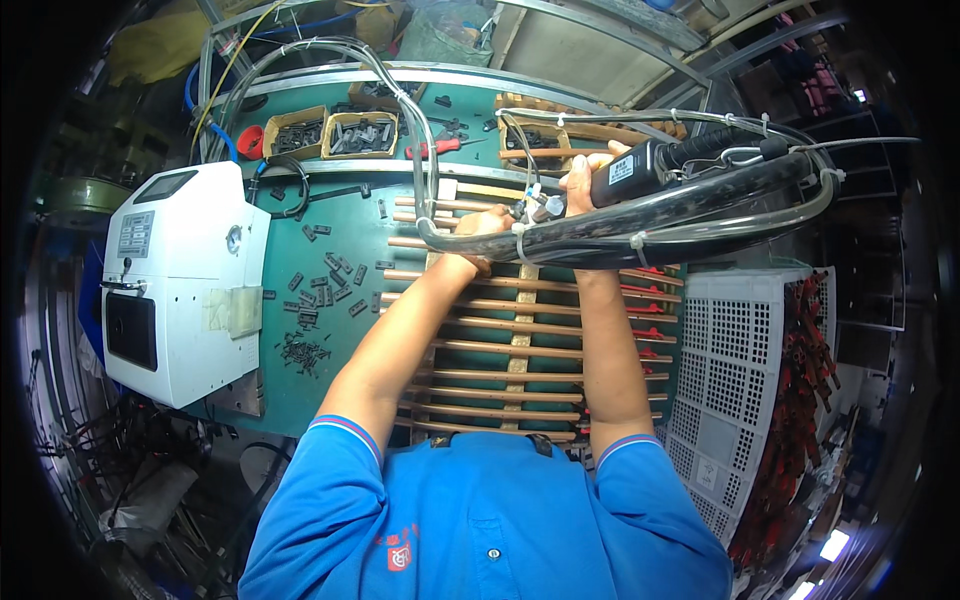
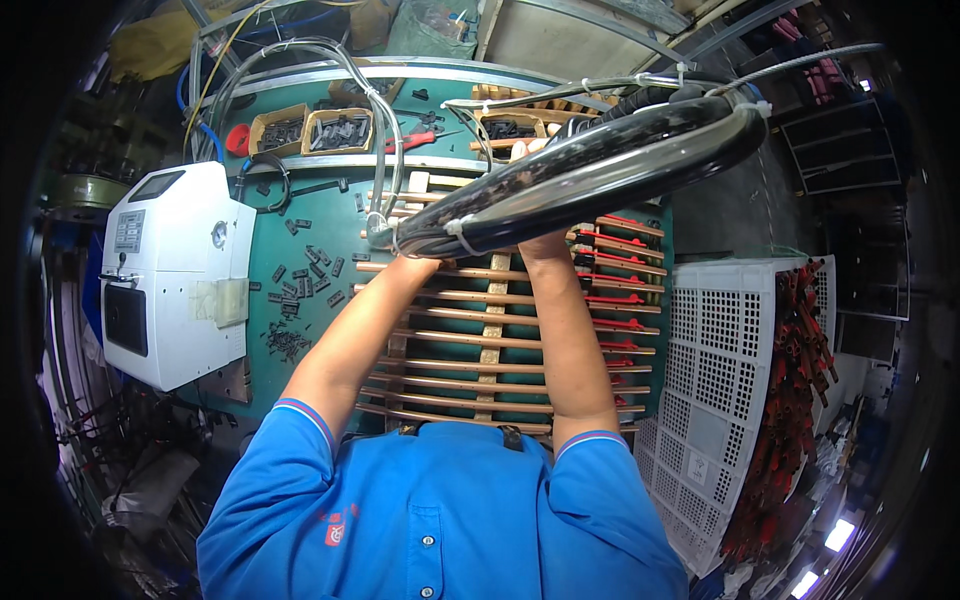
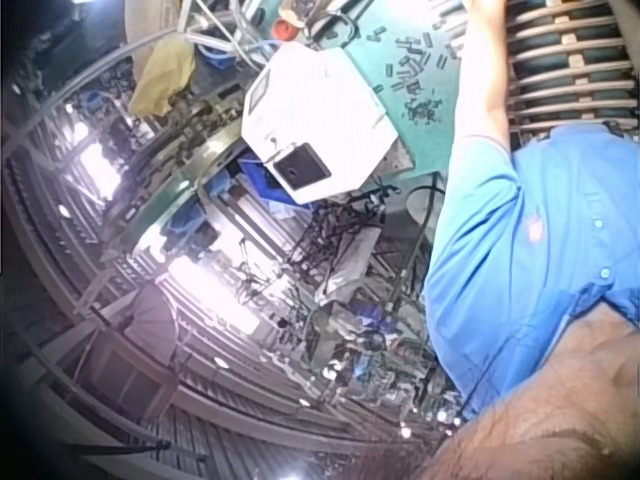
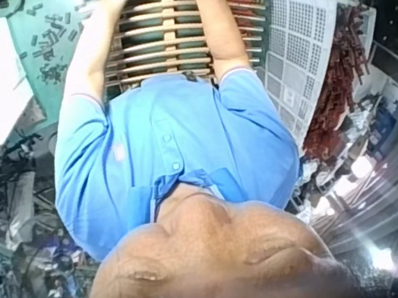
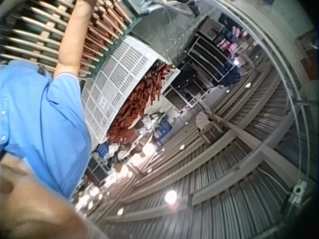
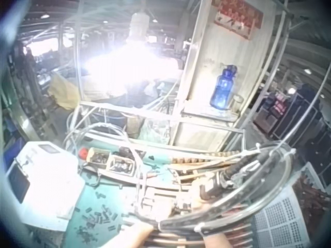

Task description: The person uses a handheld power tool to attach small black plastic pieces to the ends of multiple metal rods arranged on a green workbench. They periodically remove the rods from a wooden jig, place them into a white plastic basket, and then reload the jig with new rods to continue the process.

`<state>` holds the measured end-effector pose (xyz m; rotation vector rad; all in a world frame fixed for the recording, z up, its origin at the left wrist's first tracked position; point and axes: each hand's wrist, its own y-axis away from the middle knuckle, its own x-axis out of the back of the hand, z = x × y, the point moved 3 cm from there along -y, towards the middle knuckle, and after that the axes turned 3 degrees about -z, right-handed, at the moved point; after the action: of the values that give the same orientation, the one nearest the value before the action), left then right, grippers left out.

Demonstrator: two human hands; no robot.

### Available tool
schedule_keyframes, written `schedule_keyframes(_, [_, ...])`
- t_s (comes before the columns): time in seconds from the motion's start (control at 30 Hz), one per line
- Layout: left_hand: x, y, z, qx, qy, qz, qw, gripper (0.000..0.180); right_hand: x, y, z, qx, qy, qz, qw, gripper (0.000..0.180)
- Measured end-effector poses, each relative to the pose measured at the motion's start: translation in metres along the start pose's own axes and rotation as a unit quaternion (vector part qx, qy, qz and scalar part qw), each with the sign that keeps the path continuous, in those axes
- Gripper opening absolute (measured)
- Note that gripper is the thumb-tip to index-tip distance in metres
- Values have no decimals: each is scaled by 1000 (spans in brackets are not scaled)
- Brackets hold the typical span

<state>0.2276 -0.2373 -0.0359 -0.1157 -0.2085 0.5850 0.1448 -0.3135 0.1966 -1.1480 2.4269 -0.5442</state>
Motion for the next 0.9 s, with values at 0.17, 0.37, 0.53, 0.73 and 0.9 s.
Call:
schedule_keyframes(0.17, [4, -1, 15, -62, -25, -7, 998, 15, 2, -1, 2, -5, -68, 11, 998, 20])
schedule_keyframes(0.37, [0, -4, 2, -8, -30, -24, 999, 24, 16, 9, 26, -97, -241, 45, 965, 29])
schedule_keyframes(0.53, [13, -5, 51, 90, -239, -106, 961, 34, 8, 3, 21, 130, 211, -32, 968, 30])
schedule_keyframes(0.73, [15, -12, 61, 143, -251, -4, 957, 35, 3, -14, 18, 53, 185, 54, 980, 28])
schedule_keyframes(0.9, [17, 3, 74, 19, -311, 5, 950, 28, 3, -4, 17, 89, 157, -35, 983, 25])
